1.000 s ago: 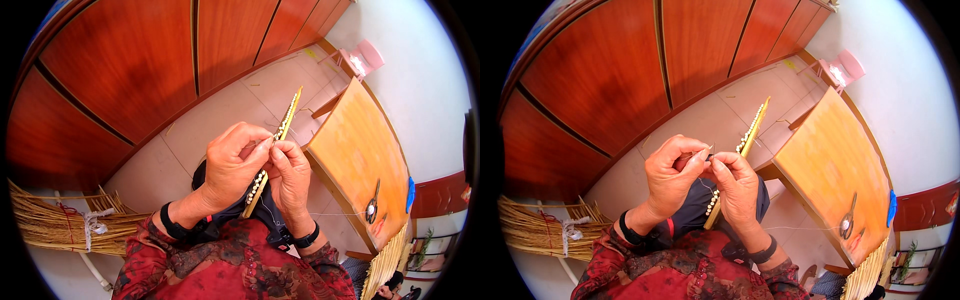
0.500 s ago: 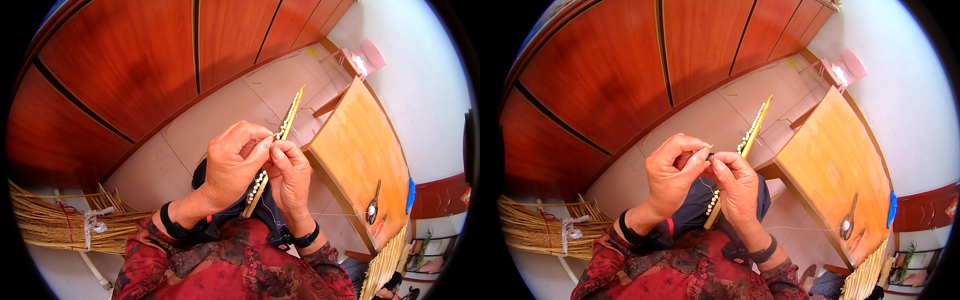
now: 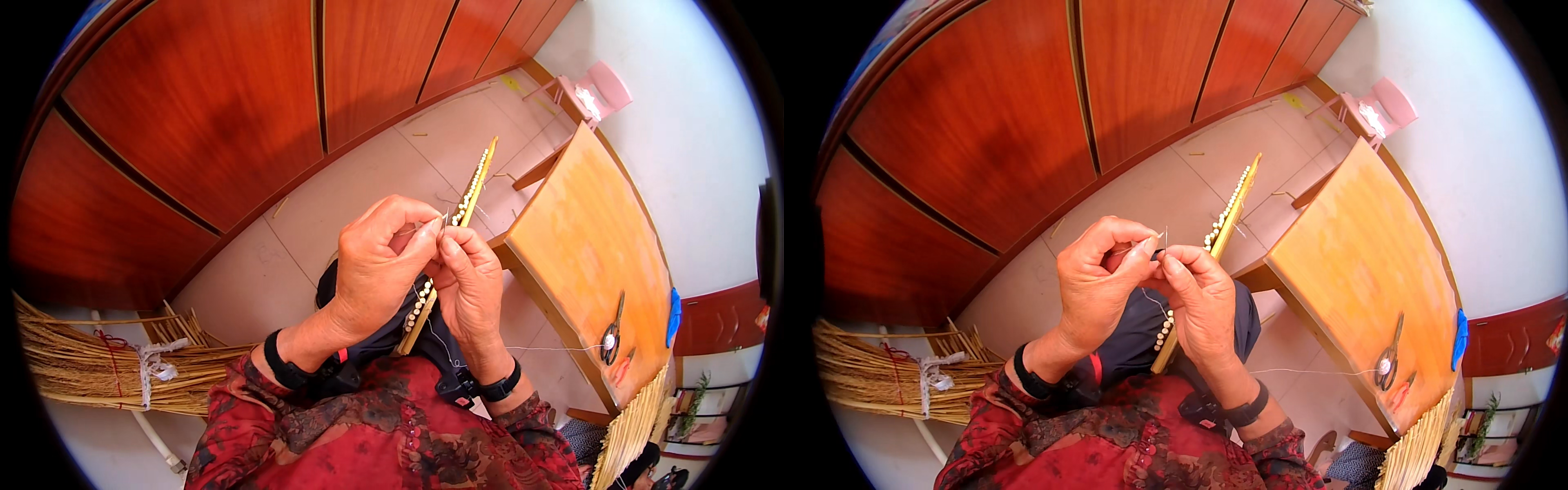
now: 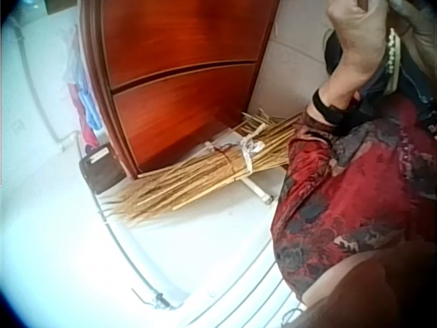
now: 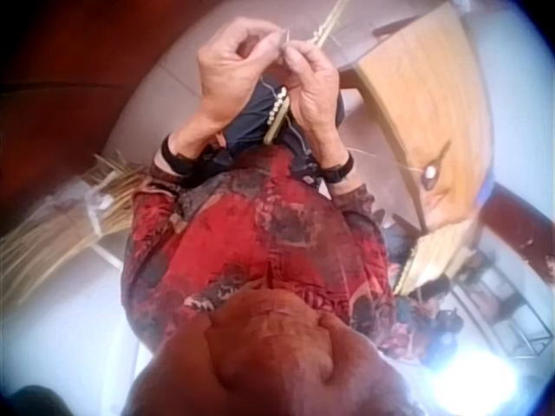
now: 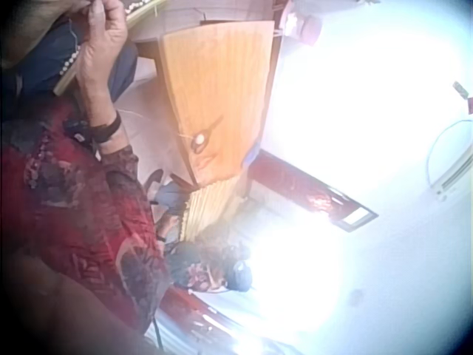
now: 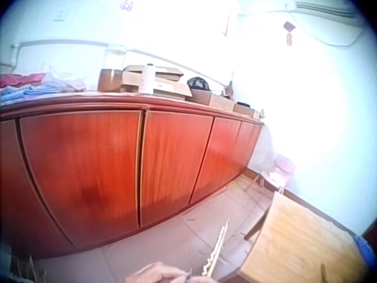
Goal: The person uses a needle and thread to weave together bundles of straw into a mat. The person repeatedly passes the needle through the straw bundles, pulls the thread tight, and occasionally uses scissors to trim excess straw.
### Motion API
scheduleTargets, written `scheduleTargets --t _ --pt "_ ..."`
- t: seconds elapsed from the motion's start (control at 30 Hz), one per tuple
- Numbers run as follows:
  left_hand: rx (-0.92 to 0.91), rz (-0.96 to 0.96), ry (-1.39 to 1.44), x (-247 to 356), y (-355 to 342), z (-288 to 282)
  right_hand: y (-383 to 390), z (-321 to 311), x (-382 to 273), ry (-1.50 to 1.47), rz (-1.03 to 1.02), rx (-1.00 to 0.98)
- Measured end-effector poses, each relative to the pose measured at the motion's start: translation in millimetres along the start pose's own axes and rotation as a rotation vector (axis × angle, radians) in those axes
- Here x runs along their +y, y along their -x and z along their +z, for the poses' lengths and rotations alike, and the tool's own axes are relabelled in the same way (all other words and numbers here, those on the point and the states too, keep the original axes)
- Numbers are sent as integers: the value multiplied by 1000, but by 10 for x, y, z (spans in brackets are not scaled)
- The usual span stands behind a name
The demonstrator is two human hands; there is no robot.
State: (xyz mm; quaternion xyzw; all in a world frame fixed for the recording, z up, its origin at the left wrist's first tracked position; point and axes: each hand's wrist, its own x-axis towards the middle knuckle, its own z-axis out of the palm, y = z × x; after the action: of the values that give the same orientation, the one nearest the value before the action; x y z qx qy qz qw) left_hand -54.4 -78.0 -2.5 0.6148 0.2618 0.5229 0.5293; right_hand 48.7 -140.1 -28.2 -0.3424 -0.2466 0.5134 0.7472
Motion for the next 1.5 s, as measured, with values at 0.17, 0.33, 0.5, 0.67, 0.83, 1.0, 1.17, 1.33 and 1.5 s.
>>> scheduleTargets --t 0.17,0.33,0.5,0.67,0.83,1.0,1.17,1.33,1.5 --pt "1 -5 -3 -2 -4 -16 -9 10 13 22 -1 13" --pt "-1 -20 -30 3 7 -16 4 7 4 28 -17 -6" --pt "9 -31 -26 2 8 -17 5 7 10 35 -33 -12" --pt "-7 -24 -77 -4 6 -30 5 14 2 61 -39 -7" --pt "0 -65 -51 -2 6 -19 10 15 0 83 -49 1" --pt "-5 -58 -37 -15 4 -19 11 11 -4 91 -54 -1" --pt "-14 -91 -4 -19 3 -15 14 16 -14 129 -64 8" --pt "-14 -126 17 -23 -3 -12 17 7 -13 147 -72 2" --pt "-7 -144 11 8 -6 -20 14 -7 -1 172 -82 18"
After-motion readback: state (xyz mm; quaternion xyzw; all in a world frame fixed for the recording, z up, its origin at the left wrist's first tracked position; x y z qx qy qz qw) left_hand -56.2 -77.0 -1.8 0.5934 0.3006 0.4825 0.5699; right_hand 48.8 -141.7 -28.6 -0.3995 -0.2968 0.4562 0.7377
